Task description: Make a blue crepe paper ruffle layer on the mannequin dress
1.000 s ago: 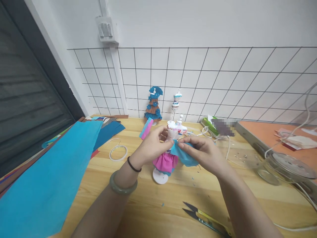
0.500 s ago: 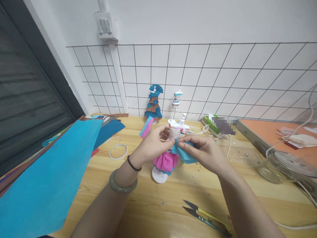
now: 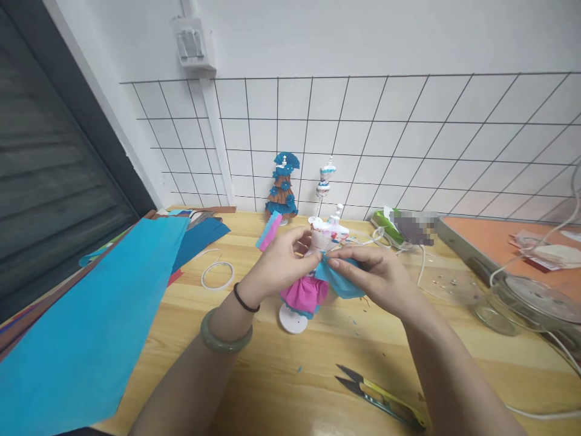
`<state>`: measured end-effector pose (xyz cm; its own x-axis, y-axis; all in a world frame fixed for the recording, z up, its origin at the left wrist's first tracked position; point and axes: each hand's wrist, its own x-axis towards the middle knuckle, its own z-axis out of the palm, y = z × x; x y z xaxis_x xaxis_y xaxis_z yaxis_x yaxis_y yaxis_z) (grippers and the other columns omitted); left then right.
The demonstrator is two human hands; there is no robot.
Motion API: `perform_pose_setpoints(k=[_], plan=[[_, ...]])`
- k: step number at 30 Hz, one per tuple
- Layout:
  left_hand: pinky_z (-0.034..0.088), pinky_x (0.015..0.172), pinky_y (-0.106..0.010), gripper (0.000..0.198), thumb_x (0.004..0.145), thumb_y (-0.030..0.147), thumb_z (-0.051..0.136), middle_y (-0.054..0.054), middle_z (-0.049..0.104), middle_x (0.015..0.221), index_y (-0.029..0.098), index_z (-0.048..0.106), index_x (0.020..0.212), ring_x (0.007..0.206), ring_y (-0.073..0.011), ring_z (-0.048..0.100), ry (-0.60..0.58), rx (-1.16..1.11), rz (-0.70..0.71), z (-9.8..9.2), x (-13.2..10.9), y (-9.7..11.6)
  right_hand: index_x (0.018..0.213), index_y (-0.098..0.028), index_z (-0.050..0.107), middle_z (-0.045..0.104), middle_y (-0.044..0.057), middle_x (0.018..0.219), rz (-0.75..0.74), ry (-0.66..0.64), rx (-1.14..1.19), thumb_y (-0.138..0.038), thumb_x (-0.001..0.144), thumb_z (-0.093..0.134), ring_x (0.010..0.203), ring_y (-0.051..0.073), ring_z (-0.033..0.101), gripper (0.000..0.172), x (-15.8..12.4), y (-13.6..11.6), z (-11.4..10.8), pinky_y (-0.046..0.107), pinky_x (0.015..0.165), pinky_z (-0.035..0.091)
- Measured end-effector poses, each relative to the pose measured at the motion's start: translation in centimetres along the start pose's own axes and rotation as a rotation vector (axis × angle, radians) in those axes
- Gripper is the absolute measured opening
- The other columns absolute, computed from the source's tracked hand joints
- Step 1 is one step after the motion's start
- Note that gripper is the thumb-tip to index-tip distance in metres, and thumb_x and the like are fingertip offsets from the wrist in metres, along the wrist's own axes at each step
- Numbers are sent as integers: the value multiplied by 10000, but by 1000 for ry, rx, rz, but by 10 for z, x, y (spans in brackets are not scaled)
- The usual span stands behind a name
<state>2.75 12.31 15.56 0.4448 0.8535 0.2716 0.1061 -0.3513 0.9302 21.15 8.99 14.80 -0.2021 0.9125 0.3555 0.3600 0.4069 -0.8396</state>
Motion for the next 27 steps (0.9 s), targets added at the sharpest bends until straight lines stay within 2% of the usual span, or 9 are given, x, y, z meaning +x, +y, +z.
perform_pose_setpoints(k=[5, 13, 22, 27], plan=[[491, 619, -221, 280, 785, 192, 596, -58, 643, 957, 143, 604, 1061, 774, -128, 581, -8, -21, -13, 0, 0, -1, 863, -220, 743, 734, 55, 905, 55, 28, 17, -398, 786, 661, 803, 200, 653, 211, 1, -1, 2, 305, 647, 509], [500, 603, -219, 294, 778, 170, 596, -60, 647, 956, 134, 605, 1070, 752, -117, 577, -14, -32, -22, 0, -1, 4, 793, -191, 709, 687, 36, 742, 126, 88, -7, -445, 758, 675, 638, 149, 567, 259, 1, -2, 2, 262, 543, 454], [493, 602, -218, 268, 791, 195, 599, -58, 642, 931, 126, 604, 1050, 742, -114, 580, -23, -42, -24, 1, -2, 7, 762, -175, 688, 660, 39, 724, 106, 127, -28, -465, 748, 676, 656, 153, 551, 290, 2, -2, 5, 258, 556, 435], [487, 633, -223, 166, 797, 192, 598, -49, 636, 911, 123, 606, 948, 755, -113, 585, -38, -31, -3, 1, -4, 8, 737, -176, 663, 643, 29, 704, 98, 134, -36, -447, 757, 669, 623, 137, 527, 272, 3, -3, 5, 243, 522, 405]])
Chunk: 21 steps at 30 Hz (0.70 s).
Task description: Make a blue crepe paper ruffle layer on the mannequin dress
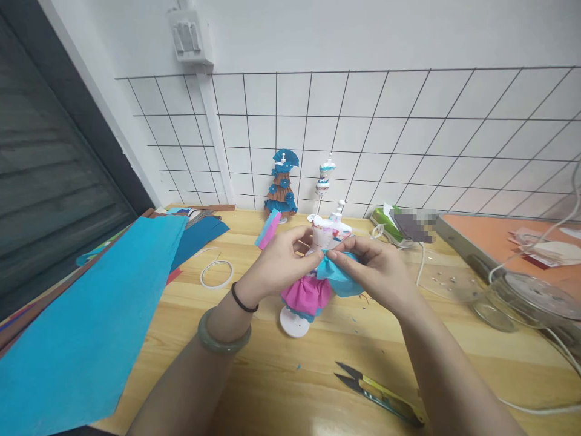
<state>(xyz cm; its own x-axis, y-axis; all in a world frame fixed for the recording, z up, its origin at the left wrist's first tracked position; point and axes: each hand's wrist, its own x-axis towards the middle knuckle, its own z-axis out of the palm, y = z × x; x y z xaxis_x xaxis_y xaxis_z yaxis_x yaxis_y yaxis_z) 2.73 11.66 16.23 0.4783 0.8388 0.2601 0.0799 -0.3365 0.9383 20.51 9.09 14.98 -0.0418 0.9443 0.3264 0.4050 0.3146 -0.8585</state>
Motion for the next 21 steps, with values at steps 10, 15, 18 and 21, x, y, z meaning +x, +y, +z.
perform_pose_setpoints(k=[10, 15, 18, 21], plan=[[484, 677, -241, 154, 808, 181, 571, -53, 650, 961, 127, 616, 945, 781, -118, 587, -10, 59, 5, -1, 1, -2, 743, -174, 671, 648, 38, 722, -15, 3, -65, -437, 761, 663, 639, 145, 536, 264, 0, 1, -1, 243, 529, 414], [499, 726, -276, 251, 813, 186, 561, -74, 666, 1011, 125, 616, 1050, 847, -153, 604, -17, 96, 5, 0, 1, -2, 747, -172, 669, 645, 40, 715, -1, 4, -51, -443, 756, 667, 612, 141, 533, 271, 0, 1, 0, 233, 492, 405], [508, 753, -295, 270, 822, 200, 553, -80, 669, 1012, 126, 613, 1074, 876, -170, 614, -17, 135, 28, 0, 0, -1, 740, -172, 657, 632, 34, 692, 22, 1, -39, -443, 754, 664, 582, 133, 517, 272, -1, -1, 1, 231, 471, 395], [516, 765, -307, 262, 837, 225, 545, -79, 670, 1006, 135, 615, 1073, 881, -179, 624, -4, 169, 59, 0, -1, -2, 722, -178, 643, 608, 23, 651, 34, 5, -64, -433, 752, 659, 548, 126, 496, 257, -2, -5, 1, 227, 443, 370]])
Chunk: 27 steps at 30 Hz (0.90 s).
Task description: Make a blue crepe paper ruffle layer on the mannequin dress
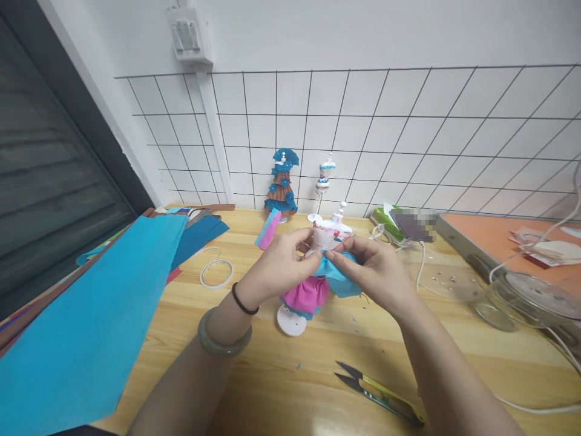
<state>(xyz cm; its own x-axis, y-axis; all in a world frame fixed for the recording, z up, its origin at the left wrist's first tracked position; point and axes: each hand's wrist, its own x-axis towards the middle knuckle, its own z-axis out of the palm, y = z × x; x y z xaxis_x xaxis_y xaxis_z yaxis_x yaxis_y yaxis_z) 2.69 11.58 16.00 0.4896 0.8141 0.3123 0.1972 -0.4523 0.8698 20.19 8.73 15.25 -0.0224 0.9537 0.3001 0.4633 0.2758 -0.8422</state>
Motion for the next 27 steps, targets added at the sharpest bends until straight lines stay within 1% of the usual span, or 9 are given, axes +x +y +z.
perform_pose_setpoints(k=[3, 7, 12, 16, 21, 27], plan=[[523, 755, -310, 278, 845, 282, 565, -79, 673, 1023, 147, 611, 1083, 884, -186, 632, 3, -20, 5, 1, -1, -1, 708, -182, 634, 585, 14, 617, -17, 10, -18, -419, 754, 646, 523, 121, 479, 242, 0, -3, 0, 226, 431, 356], [519, 763, -316, 309, 833, 326, 602, -78, 684, 986, 148, 620, 1085, 904, -197, 636, 13, -36, -23, 2, 0, -3, 717, -176, 630, 593, 19, 645, -37, -17, -20, -411, 769, 628, 544, 120, 474, 240, 2, 0, 0, 223, 447, 361], [509, 816, -331, 291, 843, 298, 581, -80, 680, 997, 140, 631, 1082, 930, -200, 629, 12, -28, -27, 0, 2, -5, 755, -172, 637, 581, 10, 663, -22, -85, -25, -429, 785, 626, 567, 116, 461, 259, 3, 4, -2, 218, 457, 353], [514, 767, -323, 278, 839, 280, 562, -78, 681, 962, 136, 633, 1066, 884, -196, 628, 23, 40, -39, 0, 2, -6, 783, -168, 642, 572, 0, 651, 9, -142, 3, -425, 790, 623, 552, 109, 452, 258, 3, 4, -4, 216, 457, 358], [507, 745, -300, 270, 797, 206, 567, -74, 685, 977, 135, 632, 1049, 867, -187, 628, 3, 48, -33, 0, 1, -5, 781, -165, 634, 578, 7, 656, 9, -149, -4, -422, 798, 615, 554, 111, 459, 258, 3, 5, -3, 216, 456, 364], [500, 730, -285, 260, 755, 147, 562, -62, 687, 942, 135, 644, 1001, 825, -170, 622, 29, 33, -45, 0, 4, -4, 775, -174, 632, 576, 0, 629, -9, -132, -5, -440, 795, 613, 525, 108, 457, 267, 4, 7, -1, 218, 448, 365]])
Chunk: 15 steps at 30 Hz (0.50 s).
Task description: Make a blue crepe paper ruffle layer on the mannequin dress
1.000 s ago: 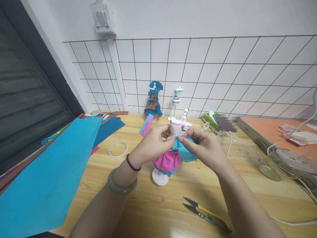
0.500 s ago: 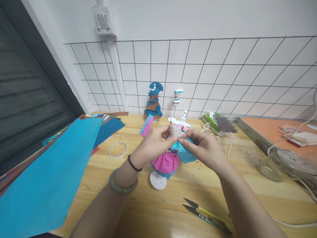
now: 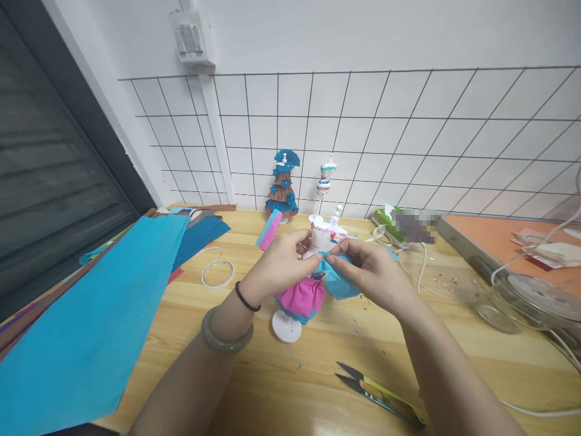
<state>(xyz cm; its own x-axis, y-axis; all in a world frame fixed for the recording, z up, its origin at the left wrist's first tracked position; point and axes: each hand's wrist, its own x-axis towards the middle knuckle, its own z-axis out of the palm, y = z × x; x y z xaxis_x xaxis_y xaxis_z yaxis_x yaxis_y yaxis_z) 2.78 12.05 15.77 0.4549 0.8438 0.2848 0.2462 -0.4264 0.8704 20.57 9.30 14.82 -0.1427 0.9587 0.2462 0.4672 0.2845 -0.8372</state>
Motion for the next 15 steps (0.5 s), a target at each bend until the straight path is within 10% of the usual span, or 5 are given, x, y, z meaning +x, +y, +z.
perform_pose_setpoints(k=[15], plan=[[496, 733, -272, 194, 758, 171, 611, -57, 662, 945, 140, 619, 949, 839, -152, 610, -15, -112, 20, -6, 2, -5, 768, -179, 627, 518, -33, 540, 108, -40, 50, -483, 777, 644, 449, 92, 438, 304, -4, -2, -5, 216, 386, 338]])
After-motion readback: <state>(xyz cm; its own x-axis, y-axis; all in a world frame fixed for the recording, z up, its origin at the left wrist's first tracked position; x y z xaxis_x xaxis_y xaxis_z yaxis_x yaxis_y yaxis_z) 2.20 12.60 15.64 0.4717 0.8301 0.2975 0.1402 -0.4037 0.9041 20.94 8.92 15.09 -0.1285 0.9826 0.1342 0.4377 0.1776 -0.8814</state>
